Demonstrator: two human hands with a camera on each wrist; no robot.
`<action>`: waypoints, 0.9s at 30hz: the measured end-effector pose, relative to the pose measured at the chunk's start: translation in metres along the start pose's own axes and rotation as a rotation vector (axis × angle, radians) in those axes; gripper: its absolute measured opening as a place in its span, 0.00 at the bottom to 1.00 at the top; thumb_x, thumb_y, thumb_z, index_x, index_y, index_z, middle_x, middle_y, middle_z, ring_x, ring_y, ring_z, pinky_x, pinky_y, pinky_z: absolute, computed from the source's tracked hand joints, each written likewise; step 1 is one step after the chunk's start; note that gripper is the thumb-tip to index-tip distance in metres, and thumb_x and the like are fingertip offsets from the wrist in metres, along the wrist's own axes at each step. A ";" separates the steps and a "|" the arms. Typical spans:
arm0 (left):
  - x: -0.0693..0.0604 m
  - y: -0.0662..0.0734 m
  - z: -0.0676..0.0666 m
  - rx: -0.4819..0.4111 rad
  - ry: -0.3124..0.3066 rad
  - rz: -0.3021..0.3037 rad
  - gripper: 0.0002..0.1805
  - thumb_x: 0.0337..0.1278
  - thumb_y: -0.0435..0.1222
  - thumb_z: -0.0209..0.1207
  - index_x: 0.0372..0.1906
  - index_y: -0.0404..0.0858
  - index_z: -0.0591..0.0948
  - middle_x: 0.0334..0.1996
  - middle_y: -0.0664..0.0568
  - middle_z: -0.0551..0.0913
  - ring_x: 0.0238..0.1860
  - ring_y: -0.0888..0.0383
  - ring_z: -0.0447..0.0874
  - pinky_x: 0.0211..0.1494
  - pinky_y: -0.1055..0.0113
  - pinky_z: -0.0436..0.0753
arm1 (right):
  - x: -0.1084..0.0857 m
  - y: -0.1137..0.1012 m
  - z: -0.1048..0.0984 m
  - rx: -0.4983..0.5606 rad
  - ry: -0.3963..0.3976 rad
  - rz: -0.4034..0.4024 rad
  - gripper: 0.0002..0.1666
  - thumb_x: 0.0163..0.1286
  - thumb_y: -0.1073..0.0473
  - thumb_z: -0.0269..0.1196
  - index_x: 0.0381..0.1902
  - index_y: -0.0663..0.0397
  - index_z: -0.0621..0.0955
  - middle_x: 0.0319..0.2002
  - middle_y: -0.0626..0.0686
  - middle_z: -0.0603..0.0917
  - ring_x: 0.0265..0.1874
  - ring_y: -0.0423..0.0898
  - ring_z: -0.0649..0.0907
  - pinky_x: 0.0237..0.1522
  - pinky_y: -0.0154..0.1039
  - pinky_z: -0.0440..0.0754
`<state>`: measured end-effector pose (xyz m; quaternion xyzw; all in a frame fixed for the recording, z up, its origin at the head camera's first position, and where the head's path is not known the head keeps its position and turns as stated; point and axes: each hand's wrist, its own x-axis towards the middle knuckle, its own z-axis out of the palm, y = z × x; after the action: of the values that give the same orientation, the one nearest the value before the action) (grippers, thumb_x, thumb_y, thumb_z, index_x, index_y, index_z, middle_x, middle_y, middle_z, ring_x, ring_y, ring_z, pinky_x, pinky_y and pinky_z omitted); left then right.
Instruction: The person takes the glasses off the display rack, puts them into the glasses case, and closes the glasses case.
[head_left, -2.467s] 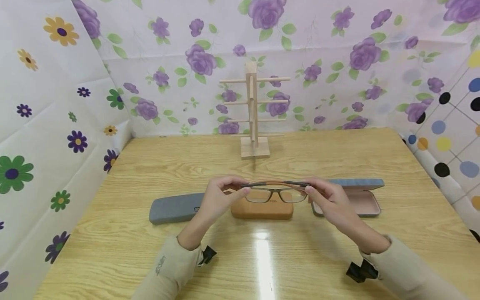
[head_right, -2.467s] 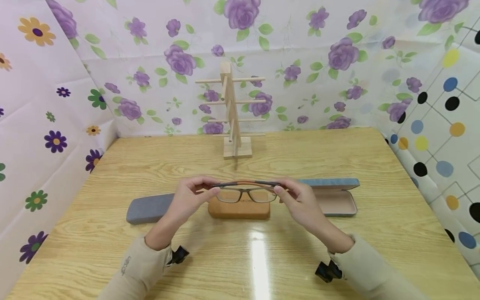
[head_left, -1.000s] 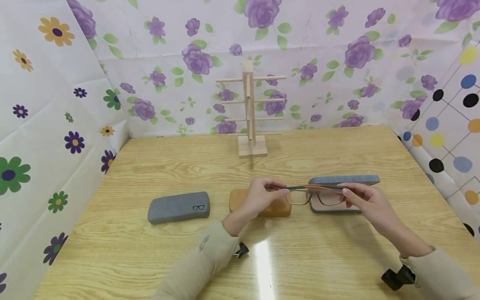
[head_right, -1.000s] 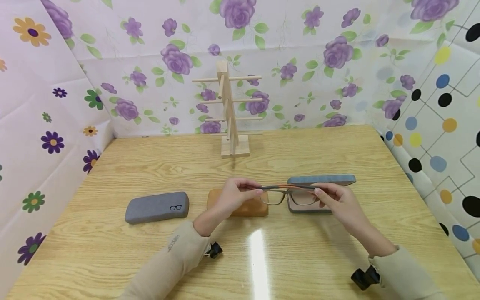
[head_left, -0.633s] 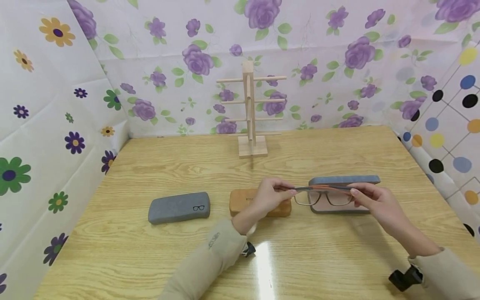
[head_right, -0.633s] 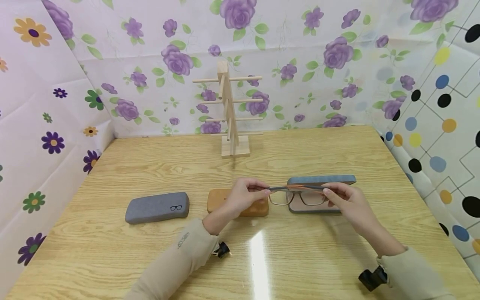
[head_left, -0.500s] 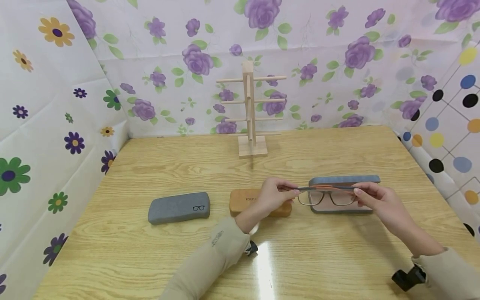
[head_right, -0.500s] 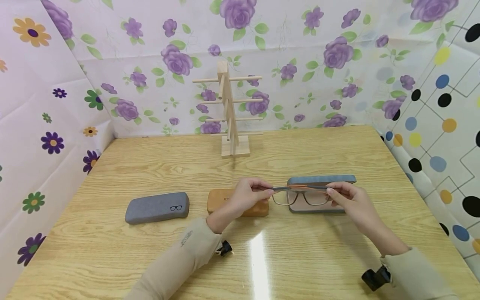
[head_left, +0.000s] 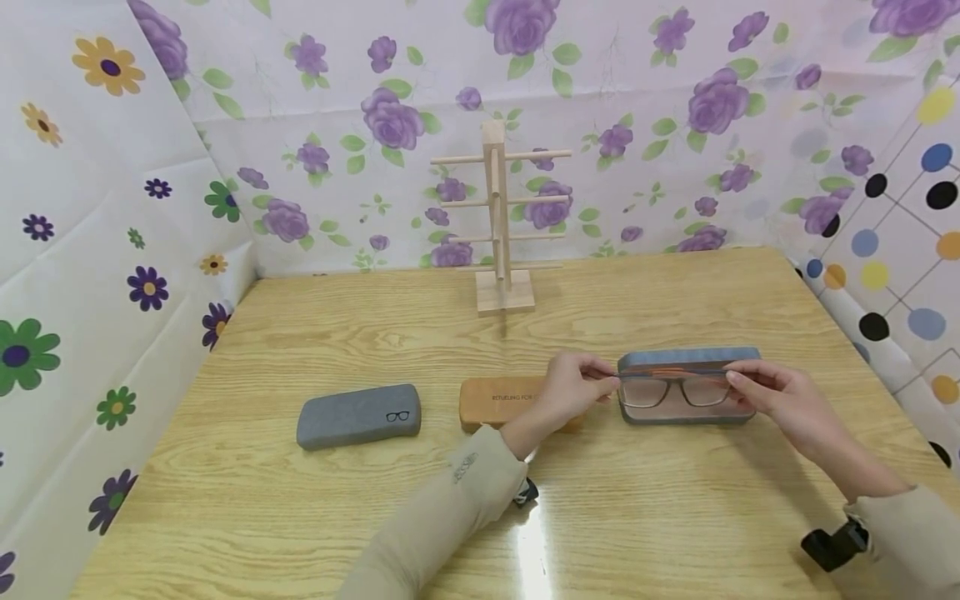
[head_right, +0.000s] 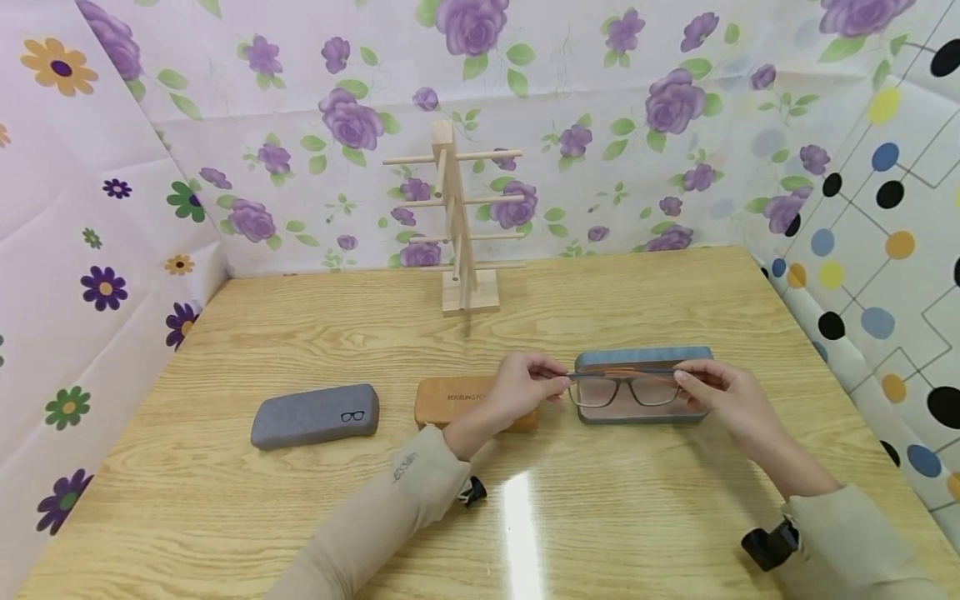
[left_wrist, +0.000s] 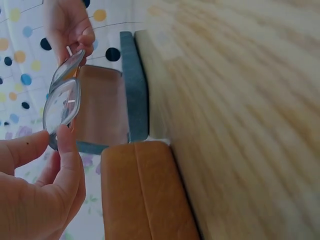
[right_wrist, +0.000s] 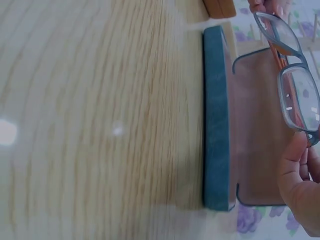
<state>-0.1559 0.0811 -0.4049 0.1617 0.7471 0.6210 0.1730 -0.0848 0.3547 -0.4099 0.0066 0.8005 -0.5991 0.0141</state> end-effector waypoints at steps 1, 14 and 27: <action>0.001 -0.001 0.002 0.010 -0.001 0.001 0.04 0.49 0.25 0.61 0.32 0.29 0.82 0.22 0.50 0.81 0.27 0.47 0.83 0.32 0.60 0.83 | 0.001 0.003 -0.003 0.003 -0.001 0.008 0.10 0.68 0.58 0.55 0.44 0.55 0.79 0.31 0.45 0.81 0.30 0.39 0.81 0.32 0.32 0.80; 0.009 -0.002 0.026 0.213 0.034 0.044 0.02 0.51 0.27 0.61 0.31 0.31 0.83 0.21 0.55 0.80 0.19 0.66 0.77 0.22 0.77 0.76 | 0.005 0.015 -0.021 -0.052 -0.012 0.064 0.13 0.67 0.58 0.56 0.44 0.62 0.78 0.31 0.44 0.81 0.30 0.38 0.81 0.34 0.32 0.81; 0.013 -0.004 0.033 0.390 0.025 0.042 0.03 0.48 0.26 0.62 0.29 0.32 0.85 0.22 0.53 0.80 0.22 0.68 0.73 0.24 0.80 0.73 | 0.006 0.022 -0.019 -0.188 -0.010 0.102 0.27 0.69 0.58 0.54 0.50 0.85 0.69 0.28 0.47 0.83 0.27 0.39 0.82 0.31 0.35 0.82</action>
<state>-0.1520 0.1154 -0.4153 0.2001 0.8519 0.4699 0.1159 -0.0908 0.3788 -0.4258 0.0429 0.8518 -0.5198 0.0491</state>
